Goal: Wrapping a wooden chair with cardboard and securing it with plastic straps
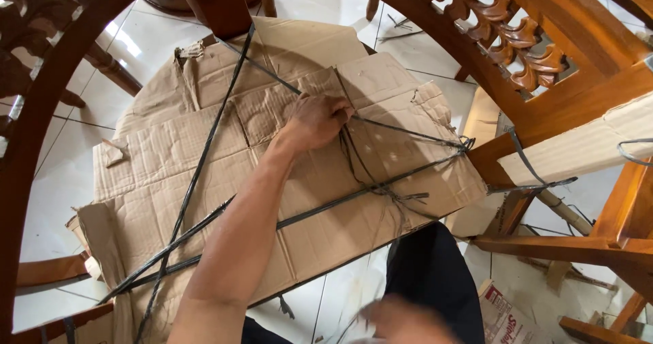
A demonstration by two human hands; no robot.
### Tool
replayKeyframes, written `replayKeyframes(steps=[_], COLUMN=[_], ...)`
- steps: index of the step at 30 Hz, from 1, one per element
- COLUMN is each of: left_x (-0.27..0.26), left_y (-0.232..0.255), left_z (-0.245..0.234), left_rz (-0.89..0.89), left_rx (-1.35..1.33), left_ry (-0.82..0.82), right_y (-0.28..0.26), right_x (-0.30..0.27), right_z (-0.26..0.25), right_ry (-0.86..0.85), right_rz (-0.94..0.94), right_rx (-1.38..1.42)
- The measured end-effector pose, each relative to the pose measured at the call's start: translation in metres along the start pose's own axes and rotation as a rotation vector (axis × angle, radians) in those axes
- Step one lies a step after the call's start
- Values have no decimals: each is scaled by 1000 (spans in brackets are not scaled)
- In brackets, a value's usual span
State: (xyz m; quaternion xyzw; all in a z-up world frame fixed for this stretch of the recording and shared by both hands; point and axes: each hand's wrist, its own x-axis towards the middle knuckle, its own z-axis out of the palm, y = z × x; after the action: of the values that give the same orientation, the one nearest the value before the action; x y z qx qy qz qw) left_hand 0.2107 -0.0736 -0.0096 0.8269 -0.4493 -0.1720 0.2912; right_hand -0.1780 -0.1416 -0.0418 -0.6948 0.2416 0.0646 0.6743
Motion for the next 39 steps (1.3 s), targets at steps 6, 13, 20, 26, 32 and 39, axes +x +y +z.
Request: replayKeyframes(steps=[6,13,20,26,32,39], left_x=[4,1,-8,-56,-169,-175], left_y=[-8,-9,-4,9,18,-12], left_z=[10,10,12,-2,4,14], left_rz=[-13,10,69,115,-33,-80], left_rx=[60,36,130,157,502,413], left_ry=[67,104,151,412,437,537], right_y=[-111,-96,-106,-91,-93,-98], right_x=[23,106,87,72,66,62], right_z=[-20,14,27,35,59,125], right_ry=[619,507,183,-23,21,100], right_rz=[-591,-585,-96,188,-65,-364], right_rx=[-917,-1216,-82,506,10,-577])
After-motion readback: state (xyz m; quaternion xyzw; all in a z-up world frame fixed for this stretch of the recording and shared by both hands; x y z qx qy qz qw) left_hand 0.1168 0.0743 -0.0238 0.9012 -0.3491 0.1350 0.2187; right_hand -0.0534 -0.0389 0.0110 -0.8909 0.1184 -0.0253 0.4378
